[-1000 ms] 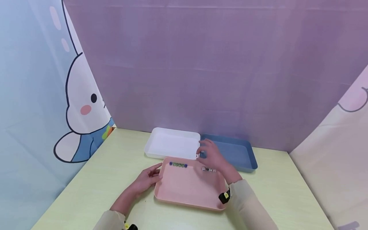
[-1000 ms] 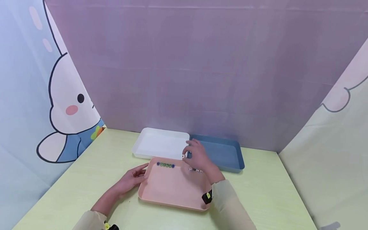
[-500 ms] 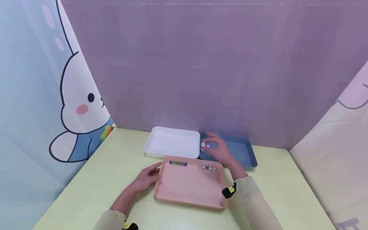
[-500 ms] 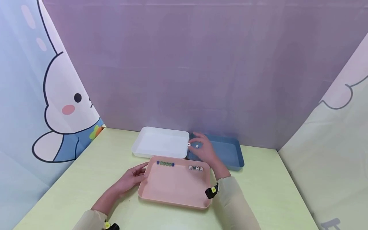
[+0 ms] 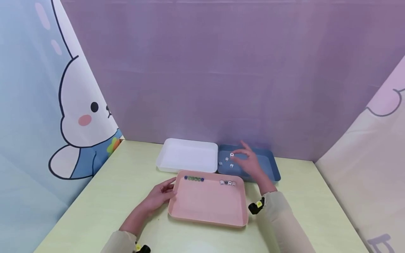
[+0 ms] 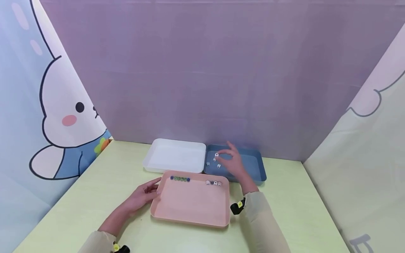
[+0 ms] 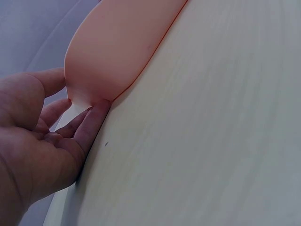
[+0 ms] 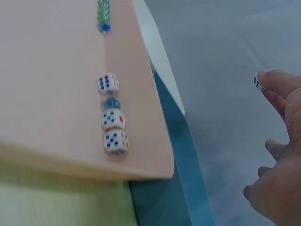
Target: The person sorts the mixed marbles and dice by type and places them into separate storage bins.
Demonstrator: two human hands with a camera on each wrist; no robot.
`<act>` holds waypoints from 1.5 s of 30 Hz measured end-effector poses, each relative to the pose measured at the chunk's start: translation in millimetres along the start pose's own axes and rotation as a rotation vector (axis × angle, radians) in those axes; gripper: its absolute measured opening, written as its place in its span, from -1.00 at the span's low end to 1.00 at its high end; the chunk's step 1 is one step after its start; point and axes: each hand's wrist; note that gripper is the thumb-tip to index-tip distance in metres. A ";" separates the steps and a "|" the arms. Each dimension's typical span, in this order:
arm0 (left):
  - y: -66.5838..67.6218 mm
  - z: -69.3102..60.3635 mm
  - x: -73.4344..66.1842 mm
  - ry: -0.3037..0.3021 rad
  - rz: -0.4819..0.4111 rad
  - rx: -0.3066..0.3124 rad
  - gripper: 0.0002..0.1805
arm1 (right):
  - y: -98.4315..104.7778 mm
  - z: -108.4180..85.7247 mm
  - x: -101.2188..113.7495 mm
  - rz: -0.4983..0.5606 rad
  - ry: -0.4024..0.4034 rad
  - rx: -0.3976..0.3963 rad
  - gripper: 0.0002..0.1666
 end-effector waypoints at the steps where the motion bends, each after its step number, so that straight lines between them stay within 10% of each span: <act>1: -0.4 -0.3 -0.3 0.003 -0.004 0.001 -0.31 | 2.0 -0.1 -2.1 -0.003 -0.011 -0.009 -0.67; 45: 2.4 -17.5 -6.9 0.023 0.005 -0.015 -0.33 | 5.2 11.2 -53.0 0.024 -0.196 -0.103 -0.58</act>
Point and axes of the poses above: each hand's wrist, its own z-axis towards the middle knuckle, its own y-axis out of the back of the hand, x = y × z, and after that the axes turned 12 degrees about -y, right-handed
